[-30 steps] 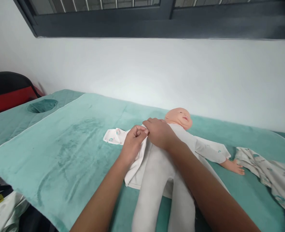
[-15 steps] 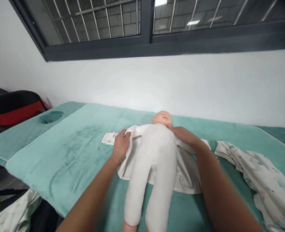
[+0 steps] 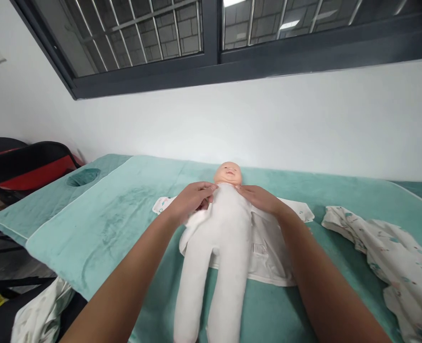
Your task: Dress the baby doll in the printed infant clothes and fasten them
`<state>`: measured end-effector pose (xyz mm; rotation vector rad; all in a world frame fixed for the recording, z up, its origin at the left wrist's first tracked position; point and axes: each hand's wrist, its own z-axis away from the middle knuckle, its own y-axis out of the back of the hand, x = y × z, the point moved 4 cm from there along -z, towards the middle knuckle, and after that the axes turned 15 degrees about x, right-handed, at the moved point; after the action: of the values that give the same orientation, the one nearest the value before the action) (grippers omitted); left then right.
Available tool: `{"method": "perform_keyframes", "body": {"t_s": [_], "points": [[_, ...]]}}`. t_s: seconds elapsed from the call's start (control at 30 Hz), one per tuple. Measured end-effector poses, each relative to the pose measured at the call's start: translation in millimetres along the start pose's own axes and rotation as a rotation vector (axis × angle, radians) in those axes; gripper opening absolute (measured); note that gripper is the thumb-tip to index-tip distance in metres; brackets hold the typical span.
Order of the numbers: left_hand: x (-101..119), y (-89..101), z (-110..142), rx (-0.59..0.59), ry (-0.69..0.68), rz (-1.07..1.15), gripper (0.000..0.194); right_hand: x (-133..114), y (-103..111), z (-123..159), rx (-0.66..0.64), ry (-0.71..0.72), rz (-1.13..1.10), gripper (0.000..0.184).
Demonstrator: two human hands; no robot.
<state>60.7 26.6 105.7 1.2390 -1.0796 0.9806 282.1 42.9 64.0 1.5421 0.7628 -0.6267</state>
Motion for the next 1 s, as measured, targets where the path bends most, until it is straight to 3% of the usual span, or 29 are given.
{"method": "perform_keyframes", "body": {"t_s": [0.07,0.23,0.33,0.57,0.7,0.83,0.9,0.93,1.0], "points": [[-4.8,4.4,20.4,-0.020,0.018,0.042,0.042,1.2,-1.7,-0.9,0.018,0.001,0.002,0.068],[-46.9,22.6,60.5,0.303,-0.089,-0.205,0.035,2.6,-1.0,2.1,0.026,-0.051,-0.025,0.067],[-67.4,20.1,76.1,0.380,-0.114,-0.323,0.035,-0.3,3.0,4.6,0.034,-0.091,-0.040,0.066],[-67.6,12.9,72.7,0.383,-0.019,-0.165,0.021,-5.3,22.1,4.4,0.168,-0.127,0.043,0.059],[-53.6,11.2,72.1,0.354,0.054,0.022,0.020,12.2,17.3,0.5,0.127,-0.232,0.141,0.063],[-28.0,1.5,78.3,0.208,-0.070,0.030,0.021,24.9,9.1,-2.2,0.037,-0.223,0.089,0.063],[-27.4,0.2,78.5,0.117,-0.066,0.052,0.022,26.6,8.1,-1.3,0.019,-0.223,0.044,0.064],[-32.0,4.0,76.9,0.128,-0.055,0.066,0.023,26.4,8.1,-0.3,0.014,-0.224,0.036,0.065],[-49.6,21.9,71.0,0.282,-0.071,0.006,0.024,23.6,10.1,1.6,0.053,-0.192,0.076,0.065]]}}
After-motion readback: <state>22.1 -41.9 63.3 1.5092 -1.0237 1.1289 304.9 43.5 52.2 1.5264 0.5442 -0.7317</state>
